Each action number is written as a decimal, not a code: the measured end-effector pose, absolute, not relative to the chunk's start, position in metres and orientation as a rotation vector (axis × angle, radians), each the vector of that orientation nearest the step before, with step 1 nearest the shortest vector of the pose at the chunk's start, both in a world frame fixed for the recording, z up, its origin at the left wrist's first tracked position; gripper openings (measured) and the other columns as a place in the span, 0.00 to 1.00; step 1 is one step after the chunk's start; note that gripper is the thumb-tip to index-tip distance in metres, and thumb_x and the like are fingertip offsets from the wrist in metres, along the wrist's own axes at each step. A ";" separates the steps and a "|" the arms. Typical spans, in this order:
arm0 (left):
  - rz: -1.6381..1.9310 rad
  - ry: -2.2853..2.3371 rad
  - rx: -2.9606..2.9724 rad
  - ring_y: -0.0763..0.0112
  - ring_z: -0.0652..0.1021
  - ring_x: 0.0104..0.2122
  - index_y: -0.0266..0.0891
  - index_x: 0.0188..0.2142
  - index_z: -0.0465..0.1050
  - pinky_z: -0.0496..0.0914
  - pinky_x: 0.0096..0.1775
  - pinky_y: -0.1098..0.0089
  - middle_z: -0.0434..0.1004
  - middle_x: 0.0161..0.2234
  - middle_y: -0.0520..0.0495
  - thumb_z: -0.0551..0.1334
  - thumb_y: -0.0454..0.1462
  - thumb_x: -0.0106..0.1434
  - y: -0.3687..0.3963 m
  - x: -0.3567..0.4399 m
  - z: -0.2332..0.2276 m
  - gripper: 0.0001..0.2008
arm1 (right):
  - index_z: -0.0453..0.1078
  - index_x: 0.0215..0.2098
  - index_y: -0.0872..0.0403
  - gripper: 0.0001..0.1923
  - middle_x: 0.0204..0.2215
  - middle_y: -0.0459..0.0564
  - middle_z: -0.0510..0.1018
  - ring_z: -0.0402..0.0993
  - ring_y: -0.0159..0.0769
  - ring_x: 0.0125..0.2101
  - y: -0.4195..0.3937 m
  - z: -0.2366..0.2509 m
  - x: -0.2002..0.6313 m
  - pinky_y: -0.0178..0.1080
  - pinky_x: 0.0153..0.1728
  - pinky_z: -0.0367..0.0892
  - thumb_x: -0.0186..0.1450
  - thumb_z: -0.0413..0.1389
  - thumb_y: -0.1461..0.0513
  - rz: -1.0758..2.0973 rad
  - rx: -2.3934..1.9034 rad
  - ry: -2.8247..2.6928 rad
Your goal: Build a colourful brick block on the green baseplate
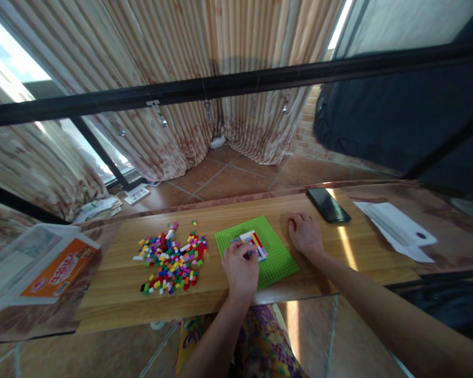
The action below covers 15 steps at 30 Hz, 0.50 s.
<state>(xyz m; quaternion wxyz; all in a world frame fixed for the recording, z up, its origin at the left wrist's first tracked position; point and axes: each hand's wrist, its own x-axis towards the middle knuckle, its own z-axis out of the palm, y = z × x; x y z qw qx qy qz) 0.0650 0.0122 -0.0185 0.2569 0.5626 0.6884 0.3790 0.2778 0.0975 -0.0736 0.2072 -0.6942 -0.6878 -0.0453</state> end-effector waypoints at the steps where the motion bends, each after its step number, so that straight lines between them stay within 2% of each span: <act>1: 1.035 1.866 1.524 0.66 0.73 0.41 0.47 0.29 0.80 0.66 0.47 0.63 0.76 0.37 0.50 0.64 0.30 0.55 0.012 0.065 -0.019 0.09 | 0.72 0.41 0.56 0.15 0.40 0.58 0.75 0.64 0.45 0.43 0.098 -0.074 0.278 0.45 0.44 0.57 0.66 0.45 0.62 -0.123 -1.938 -1.917; 15: 1.054 1.800 1.639 0.67 0.75 0.40 0.44 0.29 0.79 0.66 0.46 0.63 0.77 0.36 0.49 0.63 0.30 0.57 0.010 0.059 -0.022 0.08 | 0.72 0.42 0.56 0.15 0.40 0.58 0.75 0.65 0.45 0.42 0.099 -0.076 0.279 0.45 0.44 0.58 0.66 0.45 0.62 -0.133 -1.943 -1.931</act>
